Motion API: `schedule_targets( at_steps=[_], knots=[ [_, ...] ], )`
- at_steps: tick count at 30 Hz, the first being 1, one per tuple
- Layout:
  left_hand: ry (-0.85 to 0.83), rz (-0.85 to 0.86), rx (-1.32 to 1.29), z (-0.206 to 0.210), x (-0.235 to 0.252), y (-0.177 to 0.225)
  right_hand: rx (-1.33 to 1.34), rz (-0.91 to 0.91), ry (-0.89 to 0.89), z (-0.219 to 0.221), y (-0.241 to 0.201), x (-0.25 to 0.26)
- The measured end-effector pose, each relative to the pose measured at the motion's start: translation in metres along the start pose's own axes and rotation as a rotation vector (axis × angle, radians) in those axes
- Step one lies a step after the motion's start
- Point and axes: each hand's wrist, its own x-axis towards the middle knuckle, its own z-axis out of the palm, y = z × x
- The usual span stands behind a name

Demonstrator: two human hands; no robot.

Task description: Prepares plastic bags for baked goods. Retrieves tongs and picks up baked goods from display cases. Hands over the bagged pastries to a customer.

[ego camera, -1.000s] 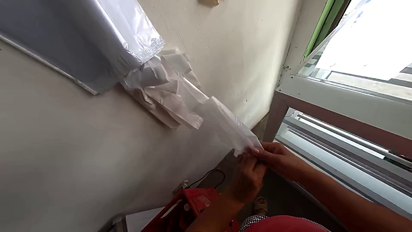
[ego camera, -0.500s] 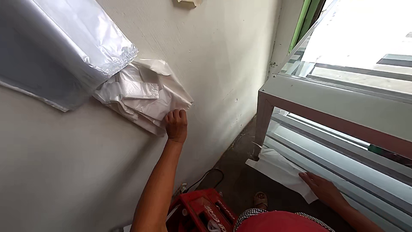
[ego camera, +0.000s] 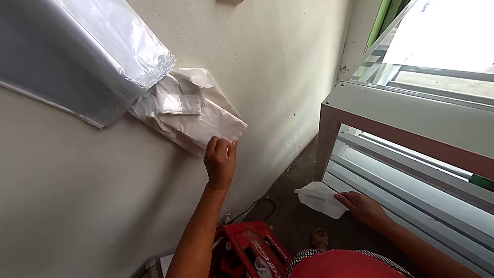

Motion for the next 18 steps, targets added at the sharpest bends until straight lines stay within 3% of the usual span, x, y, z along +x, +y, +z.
schedule_targets(
  at_steps=[3,6,9,13,18],
  knots=[
    [-0.066,-0.002,-0.092,-0.010,0.003,-0.003,-0.034,-0.046,0.042,0.002,-0.003,0.002],
    [-0.050,0.156,0.139,0.003,-0.002,-0.019,-0.052,-0.063,0.046,0.001,0.000,0.001],
    [-0.180,0.260,0.422,0.030,-0.009,-0.041,-0.055,-0.085,0.045,0.003,-0.001,0.001],
    [-0.197,0.131,0.524,0.041,0.001,-0.059,-0.023,-0.092,0.070,0.009,-0.010,-0.001],
    [-0.229,0.045,0.304,0.016,-0.002,-0.047,0.024,-0.105,0.069,0.018,0.007,-0.009]
  ],
)
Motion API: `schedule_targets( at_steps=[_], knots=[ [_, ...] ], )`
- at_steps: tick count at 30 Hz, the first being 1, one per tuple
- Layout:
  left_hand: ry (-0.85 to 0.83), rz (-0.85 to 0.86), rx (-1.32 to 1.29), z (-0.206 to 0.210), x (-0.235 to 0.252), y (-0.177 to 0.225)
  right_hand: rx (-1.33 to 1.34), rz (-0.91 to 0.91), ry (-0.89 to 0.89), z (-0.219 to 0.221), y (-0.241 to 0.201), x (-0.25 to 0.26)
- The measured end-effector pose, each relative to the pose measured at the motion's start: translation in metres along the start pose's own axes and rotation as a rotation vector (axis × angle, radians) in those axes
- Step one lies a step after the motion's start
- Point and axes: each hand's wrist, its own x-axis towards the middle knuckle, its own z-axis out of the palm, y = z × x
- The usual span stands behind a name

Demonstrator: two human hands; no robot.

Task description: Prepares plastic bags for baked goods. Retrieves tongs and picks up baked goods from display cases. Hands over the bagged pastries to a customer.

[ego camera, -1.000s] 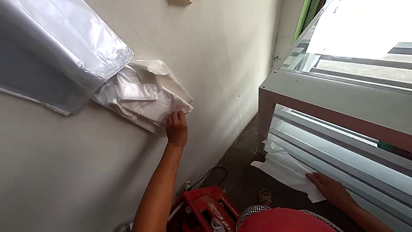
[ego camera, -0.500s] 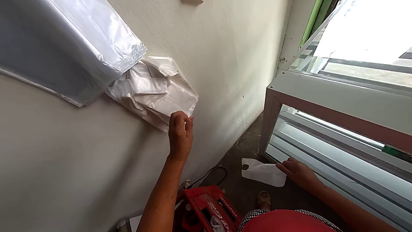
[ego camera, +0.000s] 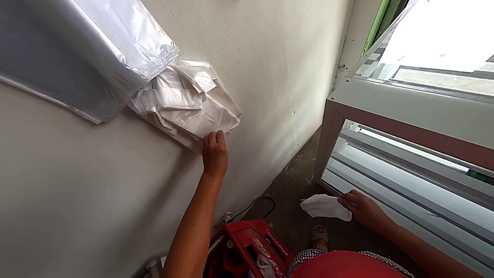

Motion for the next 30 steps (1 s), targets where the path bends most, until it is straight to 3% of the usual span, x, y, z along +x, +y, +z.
schedule_targets(
  at_steps=[5,9,13,18,22,24,27,28,30],
  knots=[
    [-0.001,-0.009,-0.112,-0.027,-0.010,0.014,0.021,-0.025,-0.024,0.001,0.000,0.000],
    [-0.042,-0.026,-0.098,-0.038,-0.018,0.022,0.016,-0.130,-0.070,-0.005,-0.033,0.026],
    [-0.089,0.030,-0.046,-0.053,-0.021,0.029,-0.019,-0.421,-0.111,-0.021,-0.119,0.075],
    [0.066,0.091,-0.148,-0.068,-0.017,0.035,0.013,-0.862,0.185,-0.034,-0.249,0.125],
    [0.166,0.095,-0.243,-0.079,-0.014,0.040,-0.022,-1.011,0.251,-0.040,-0.297,0.157],
    [0.295,0.056,-0.324,-0.079,-0.017,0.038,0.137,-0.971,0.231,-0.045,-0.304,0.162],
    [0.519,-0.095,-0.573,-0.068,-0.028,0.047,0.517,-0.674,0.030,-0.063,-0.312,0.155],
    [0.493,-0.185,-0.714,-0.065,-0.030,0.057,0.621,-0.578,-0.039,-0.067,-0.314,0.154],
    [0.279,-0.382,-0.993,-0.062,-0.029,0.076,0.756,-0.439,-0.157,-0.070,-0.316,0.151]
  ],
)
